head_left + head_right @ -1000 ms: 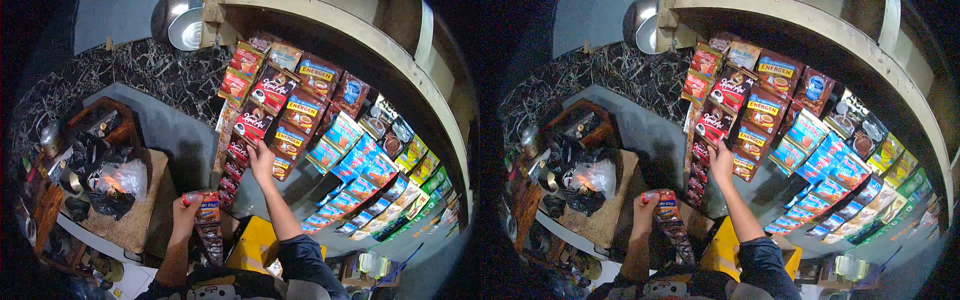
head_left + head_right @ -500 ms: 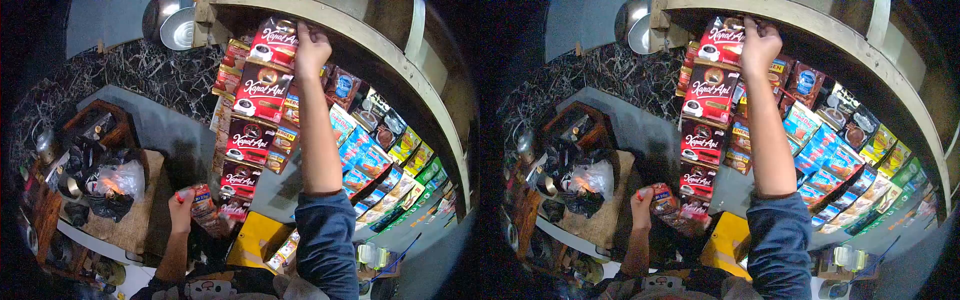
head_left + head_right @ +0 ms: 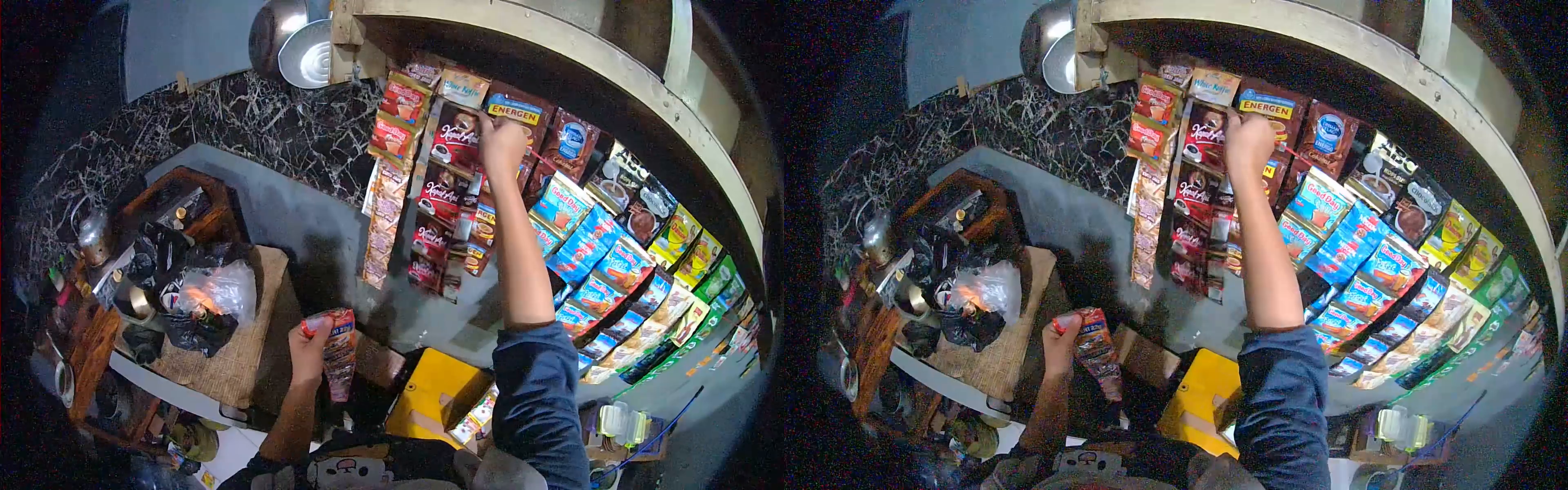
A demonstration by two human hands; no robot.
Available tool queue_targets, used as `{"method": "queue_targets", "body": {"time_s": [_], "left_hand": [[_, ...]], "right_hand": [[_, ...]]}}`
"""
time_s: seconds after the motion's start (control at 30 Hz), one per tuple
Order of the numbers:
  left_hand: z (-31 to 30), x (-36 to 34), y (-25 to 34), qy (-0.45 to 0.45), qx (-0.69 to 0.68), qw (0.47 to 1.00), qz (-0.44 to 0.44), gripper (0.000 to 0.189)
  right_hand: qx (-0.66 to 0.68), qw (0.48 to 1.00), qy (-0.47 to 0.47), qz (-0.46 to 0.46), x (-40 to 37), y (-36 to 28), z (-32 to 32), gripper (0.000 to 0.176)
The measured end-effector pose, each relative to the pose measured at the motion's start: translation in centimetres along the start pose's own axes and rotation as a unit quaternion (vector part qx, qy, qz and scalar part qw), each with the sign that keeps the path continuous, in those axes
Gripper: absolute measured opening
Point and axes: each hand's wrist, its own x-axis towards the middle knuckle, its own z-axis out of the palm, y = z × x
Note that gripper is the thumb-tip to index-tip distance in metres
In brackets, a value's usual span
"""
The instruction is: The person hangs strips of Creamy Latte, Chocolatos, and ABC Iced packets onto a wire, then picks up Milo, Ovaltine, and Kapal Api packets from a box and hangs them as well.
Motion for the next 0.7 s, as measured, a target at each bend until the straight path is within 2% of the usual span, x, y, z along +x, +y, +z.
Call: {"method": "queue_targets", "body": {"time_s": [0.07,0.13,0.17,0.2,0.27,0.33,0.4,0.43,0.53,0.7], "left_hand": [[0.3,-0.5,0.6,-0.004,-0.002,1.0,0.002,0.015],[0.7,-1.1,1.7,-0.009,-0.001,1.0,-0.021,0.015],[0.5,-1.1,1.4,-0.008,0.004,1.0,-0.02,0.015],[0.2,-1.0,0.6,-0.007,0.003,1.0,-0.011,0.015],[-0.1,-1.4,0.5,-0.007,0.003,1.0,0.001,0.016],[0.1,-1.8,1.1,-0.012,0.038,0.999,0.006,0.017],[-0.2,-2.2,1.0,-0.008,0.023,1.0,0.003,0.017],[-0.4,-2.4,0.9,-0.003,0.022,1.0,0.002,0.017],[-1.1,-2.8,0.5,0.009,0.008,1.0,-0.019,0.017],[-2.0,-3.6,0.1,0.006,0.022,0.999,-0.03,0.019]], "right_hand": [[-0.025,0.999,0.021,-0.019,-1.0,0.4,0.3,0.032],[-0.111,0.991,0.072,-0.036,-2.1,-0.4,0.0,0.031],[-0.163,0.986,0.027,-0.009,-2.4,-0.5,-0.2,0.03],[-0.16,0.987,0.028,-0.005,-2.9,-0.1,-0.2,0.03],[-0.112,0.971,0.191,-0.092,-4.2,1.4,0.6,0.03],[-0.072,0.97,0.214,-0.084,-4.8,2.6,2.3,0.028],[0.048,0.995,0.087,-0.028,-4.9,3.2,3.5,0.027],[0.028,0.998,0.058,-0.006,-4.9,2.9,3.9,0.025],[0.019,0.999,0.029,-0.024,-4.6,1.9,5.2,0.026],[0.003,1.0,0.009,0.004,-4.5,1.3,6.2,0.028]]}}
